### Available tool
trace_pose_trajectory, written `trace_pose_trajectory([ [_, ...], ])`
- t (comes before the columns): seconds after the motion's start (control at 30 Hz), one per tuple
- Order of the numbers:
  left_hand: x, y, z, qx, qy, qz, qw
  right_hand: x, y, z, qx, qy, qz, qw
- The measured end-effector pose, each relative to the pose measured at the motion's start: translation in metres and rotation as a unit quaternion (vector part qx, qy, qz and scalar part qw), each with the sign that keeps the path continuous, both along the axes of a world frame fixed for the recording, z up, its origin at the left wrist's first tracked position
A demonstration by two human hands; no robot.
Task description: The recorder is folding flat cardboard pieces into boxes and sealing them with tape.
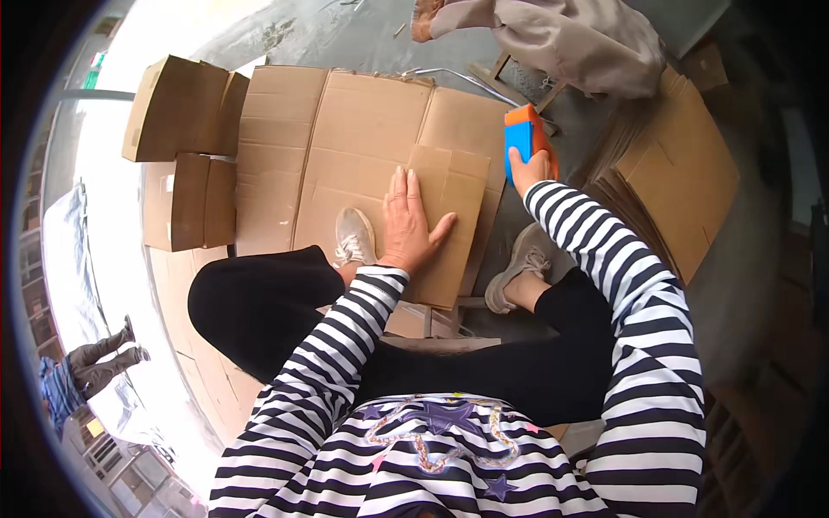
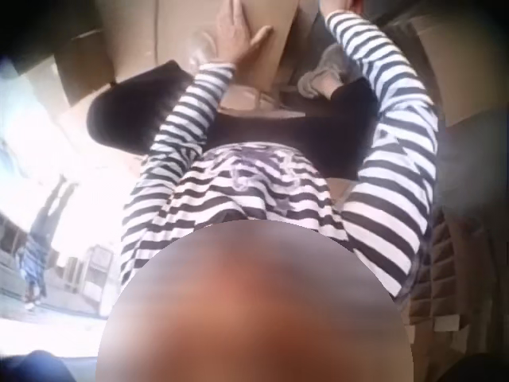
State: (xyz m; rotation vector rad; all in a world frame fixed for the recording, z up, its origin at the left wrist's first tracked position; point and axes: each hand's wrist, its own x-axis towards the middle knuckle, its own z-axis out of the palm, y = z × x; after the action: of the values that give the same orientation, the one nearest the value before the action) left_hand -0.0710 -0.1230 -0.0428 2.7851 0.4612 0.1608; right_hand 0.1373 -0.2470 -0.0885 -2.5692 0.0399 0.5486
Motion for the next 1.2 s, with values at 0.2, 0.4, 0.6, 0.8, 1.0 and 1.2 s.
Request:
trace_pose_trajectory([
  [0.2, 0.002, -0.002, 0.001, -0.131, -0.034, 0.072, 0.988, -0.045, 0.04, -0.069, 0.171, -0.062, -0.21, 0.961],
  [0.4, 0.002, -0.004, 0.001, -0.111, -0.019, 0.056, 0.992, -0.048, 0.038, -0.11, 0.23, -0.144, -0.223, 0.936],
  [0.6, 0.029, 0.01, 0.012, -0.135, -0.062, 0.016, 0.989, -0.032, 0.038, -0.066, 0.196, -0.111, -0.226, 0.948],
  [0.8, 0.037, 0.032, 0.016, -0.087, -0.047, 0.028, 0.995, -0.008, 0.009, -0.073, 0.209, -0.224, -0.156, 0.939],
  [1.0, -0.054, -0.004, -0.026, -0.218, -0.116, 0.305, 0.92, 0.052, 0.013, -0.004, 0.231, -0.216, 0.059, 0.947],
  [1.2, -0.038, -0.029, -0.046, -0.404, -0.254, 0.414, 0.775, 0.064, 0.044, 0.0, 0.161, -0.151, 0.273, 0.937],
])
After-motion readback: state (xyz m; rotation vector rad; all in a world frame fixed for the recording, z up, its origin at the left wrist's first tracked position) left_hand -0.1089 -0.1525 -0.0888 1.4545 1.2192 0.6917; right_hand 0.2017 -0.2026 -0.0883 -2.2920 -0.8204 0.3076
